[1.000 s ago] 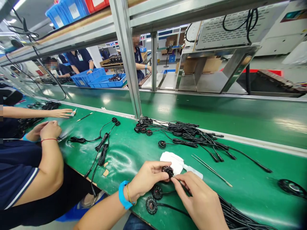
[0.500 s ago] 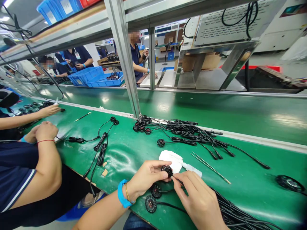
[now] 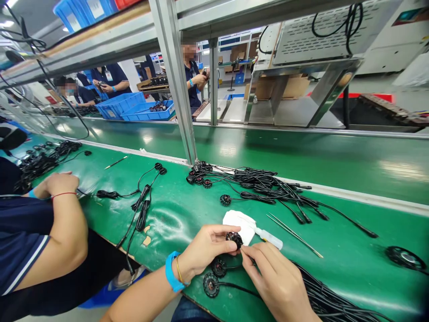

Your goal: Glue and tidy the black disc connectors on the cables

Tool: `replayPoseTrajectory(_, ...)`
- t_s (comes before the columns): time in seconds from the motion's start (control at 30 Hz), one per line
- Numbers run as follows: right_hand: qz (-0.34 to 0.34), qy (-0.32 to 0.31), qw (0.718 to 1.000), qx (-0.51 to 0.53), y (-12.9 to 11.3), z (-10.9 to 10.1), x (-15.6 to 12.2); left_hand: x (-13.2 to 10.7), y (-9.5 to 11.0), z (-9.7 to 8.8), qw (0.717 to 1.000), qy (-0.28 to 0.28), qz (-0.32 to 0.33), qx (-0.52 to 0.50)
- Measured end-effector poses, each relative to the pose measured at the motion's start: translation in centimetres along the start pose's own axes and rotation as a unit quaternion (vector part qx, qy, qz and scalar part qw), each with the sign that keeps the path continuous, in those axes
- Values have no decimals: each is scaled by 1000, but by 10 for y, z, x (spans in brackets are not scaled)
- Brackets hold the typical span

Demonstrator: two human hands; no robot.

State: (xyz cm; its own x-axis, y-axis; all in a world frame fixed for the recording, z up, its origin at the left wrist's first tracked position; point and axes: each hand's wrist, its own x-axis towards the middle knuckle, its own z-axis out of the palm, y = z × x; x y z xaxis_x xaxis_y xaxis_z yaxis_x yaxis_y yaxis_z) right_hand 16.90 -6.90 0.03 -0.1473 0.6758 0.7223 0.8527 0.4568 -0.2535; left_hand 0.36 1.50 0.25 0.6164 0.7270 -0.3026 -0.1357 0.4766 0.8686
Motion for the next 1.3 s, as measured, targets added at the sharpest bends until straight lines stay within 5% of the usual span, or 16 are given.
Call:
replayPoseTrajectory(0.27,-15,-14,1000,8,2,-1,2,-1,1,1,1000,-2,3,3)
replayPoseTrajectory(0.6,97,-35,987,121,9,-3,6,2,-1,-5,999,-29,20,4)
replayPoseTrajectory(1.3,46,-38,998,28,9,-2,4,1,-1,2,998,-5,24,62)
